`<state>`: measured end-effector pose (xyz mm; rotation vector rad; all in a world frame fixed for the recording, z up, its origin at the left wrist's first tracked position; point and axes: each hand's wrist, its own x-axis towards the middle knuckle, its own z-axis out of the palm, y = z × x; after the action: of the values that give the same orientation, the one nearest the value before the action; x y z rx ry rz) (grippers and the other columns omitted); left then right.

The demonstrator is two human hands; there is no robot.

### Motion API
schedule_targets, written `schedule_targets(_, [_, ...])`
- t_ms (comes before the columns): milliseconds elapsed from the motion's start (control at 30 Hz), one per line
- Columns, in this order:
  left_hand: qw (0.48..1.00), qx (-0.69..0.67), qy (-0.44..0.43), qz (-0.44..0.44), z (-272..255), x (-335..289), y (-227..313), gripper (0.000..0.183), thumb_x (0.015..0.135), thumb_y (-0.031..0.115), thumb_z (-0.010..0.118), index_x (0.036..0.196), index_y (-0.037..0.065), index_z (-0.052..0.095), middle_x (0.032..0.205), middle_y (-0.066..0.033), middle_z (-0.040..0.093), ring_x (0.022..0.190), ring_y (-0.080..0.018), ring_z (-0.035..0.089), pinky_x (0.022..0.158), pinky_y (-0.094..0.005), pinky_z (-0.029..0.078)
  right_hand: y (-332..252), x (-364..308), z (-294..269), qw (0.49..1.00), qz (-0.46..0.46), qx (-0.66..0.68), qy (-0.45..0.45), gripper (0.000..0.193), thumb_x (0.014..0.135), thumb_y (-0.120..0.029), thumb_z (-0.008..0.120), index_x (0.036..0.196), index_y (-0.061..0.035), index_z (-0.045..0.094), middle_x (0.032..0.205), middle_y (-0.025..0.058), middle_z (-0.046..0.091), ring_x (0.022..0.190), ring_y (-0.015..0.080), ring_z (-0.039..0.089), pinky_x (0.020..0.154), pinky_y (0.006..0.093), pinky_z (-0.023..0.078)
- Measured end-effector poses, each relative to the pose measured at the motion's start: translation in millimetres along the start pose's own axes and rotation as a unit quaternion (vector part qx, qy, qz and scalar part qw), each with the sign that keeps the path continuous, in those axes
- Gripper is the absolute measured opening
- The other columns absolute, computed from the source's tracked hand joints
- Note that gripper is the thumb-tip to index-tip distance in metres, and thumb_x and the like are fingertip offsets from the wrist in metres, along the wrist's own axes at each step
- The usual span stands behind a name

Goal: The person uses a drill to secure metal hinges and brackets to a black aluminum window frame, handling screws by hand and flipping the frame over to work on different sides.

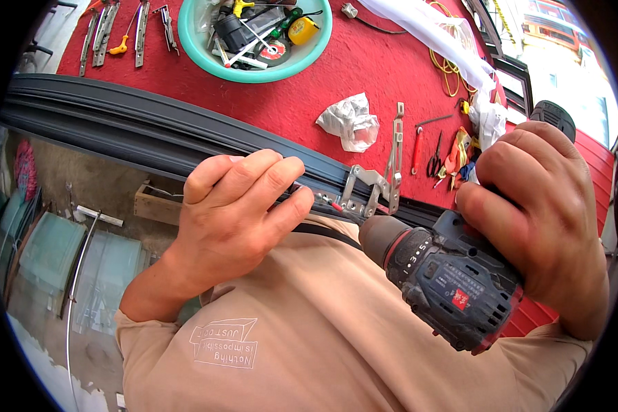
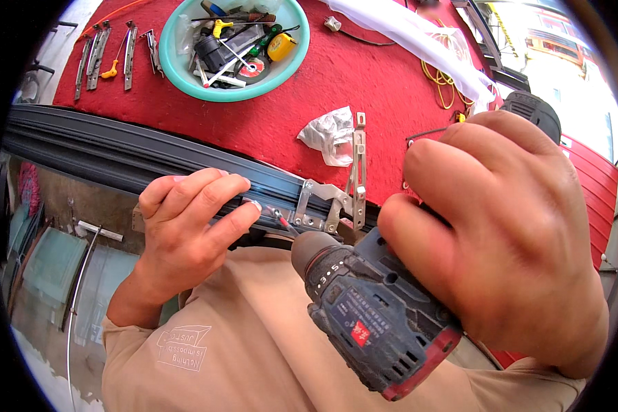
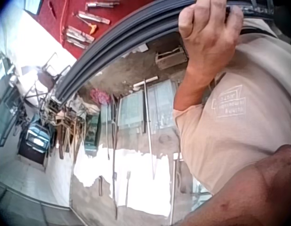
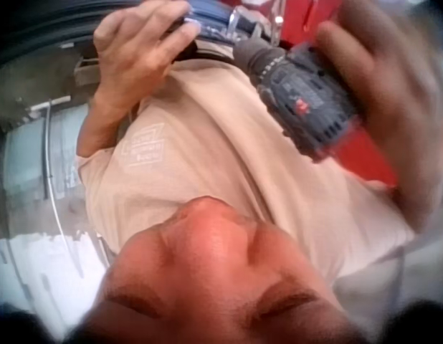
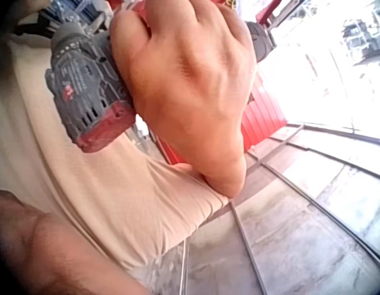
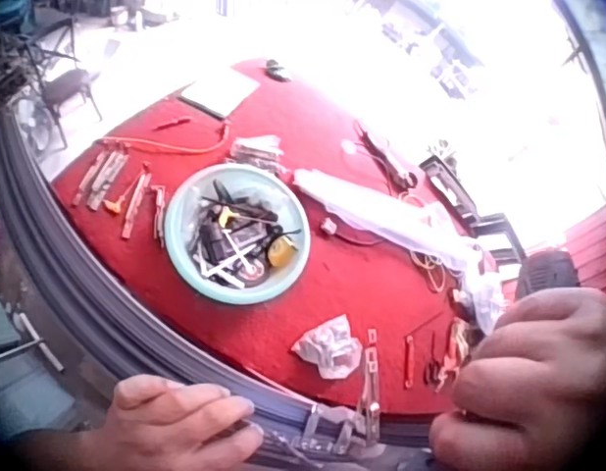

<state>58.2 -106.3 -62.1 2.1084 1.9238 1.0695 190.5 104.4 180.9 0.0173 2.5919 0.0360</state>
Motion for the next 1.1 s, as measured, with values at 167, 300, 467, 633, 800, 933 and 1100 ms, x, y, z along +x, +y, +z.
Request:
schedule_targets(167, [1.000, 0.007, -0.003, -0.014, -0.7, -0.8, 2.1, 0.025, 0.083, 0.017, 0.078, 0.107, 0.024, 0.079, 0.126, 0.0028, 0.078, 0.116, -0.0172, 0.071, 0.107, -0.0390, 0.035, 14.8, 4.4, 9.3, 1.000, 0.007, 0.020, 0.002, 0.027, 0.073, -0.025, 0.078, 0.092, -0.0074, 0.070, 0.089, 0.0090, 0.059, 0.083, 0.0311, 0.065, 0.080, 0.0456, 0.052])
schedule_targets(300, [1.000, 0.001, -0.005, -0.001, -2.0, -0.7, 0.6, 0.025, 0.083, 0.017, 0.078, 0.108, 0.024, 0.079, 0.127, 0.0024, 0.078, 0.117, -0.0174, 0.071, 0.107, -0.0392, 0.035, 9.7, -0.8, 9.6, 0.999, 0.034, 0.034, -0.011, 0.026, 0.073, -0.025, 0.079, 0.091, -0.0082, 0.070, 0.089, 0.0086, 0.060, 0.084, 0.0317, 0.066, 0.082, 0.0454, 0.051])
schedule_targets(467, [1.000, -0.001, -0.011, 0.001, -3.2, -0.7, -0.3, 0.026, 0.083, 0.018, 0.079, 0.108, 0.024, 0.079, 0.126, 0.0025, 0.078, 0.117, -0.0172, 0.071, 0.107, -0.0393, 0.035, 6.8, 0.9, 9.3, 0.998, 0.041, 0.036, -0.009, 0.027, 0.072, -0.025, 0.080, 0.090, -0.0082, 0.069, 0.089, 0.0087, 0.061, 0.084, 0.0321, 0.066, 0.081, 0.0460, 0.051])
schedule_targets(633, [1.000, -0.005, -0.003, -0.002, -1.0, -1.5, -0.6, 0.026, 0.082, 0.019, 0.080, 0.107, 0.024, 0.080, 0.125, 0.0026, 0.077, 0.117, -0.0169, 0.071, 0.105, -0.0394, 0.036, 15.9, 2.0, 12.5, 0.997, 0.026, 0.066, -0.009, 0.029, 0.071, -0.027, 0.081, 0.090, -0.0082, 0.069, 0.088, 0.0081, 0.060, 0.081, 0.0321, 0.065, 0.077, 0.0466, 0.049])
schedule_targets(800, [1.000, -0.009, -0.009, 0.006, -2.1, 0.2, -1.5, 0.023, 0.084, 0.020, 0.080, 0.106, 0.024, 0.081, 0.125, 0.0027, 0.078, 0.117, -0.0167, 0.071, 0.105, -0.0391, 0.036, 5.7, 5.5, 9.5, 0.998, 0.034, 0.056, -0.007, 0.031, 0.070, -0.028, 0.081, 0.091, -0.0086, 0.068, 0.086, 0.0075, 0.059, 0.078, 0.0323, 0.064, 0.074, 0.0468, 0.048])
schedule_targets(933, [1.000, -0.002, -0.011, -0.013, -4.3, 0.1, 1.1, 0.021, 0.085, 0.018, 0.080, 0.105, 0.024, 0.081, 0.125, 0.0033, 0.078, 0.118, -0.0163, 0.071, 0.107, -0.0391, 0.035, 21.2, 4.0, 32.0, 0.992, 0.005, 0.117, 0.046, 0.031, 0.070, -0.028, 0.081, 0.091, -0.0089, 0.068, 0.085, 0.0075, 0.059, 0.078, 0.0325, 0.064, 0.075, 0.0467, 0.049])
schedule_targets(1100, [1.000, 0.009, -0.003, -0.009, -1.6, 0.7, 2.3, 0.021, 0.085, 0.016, 0.079, 0.104, 0.025, 0.081, 0.125, 0.0043, 0.078, 0.119, -0.0159, 0.071, 0.111, -0.0391, 0.034, 20.6, -3.1, 23.9, 0.995, 0.017, 0.095, 0.017, 0.031, 0.071, -0.027, 0.082, 0.092, -0.0094, 0.068, 0.085, 0.0073, 0.058, 0.079, 0.0332, 0.064, 0.077, 0.0471, 0.049])
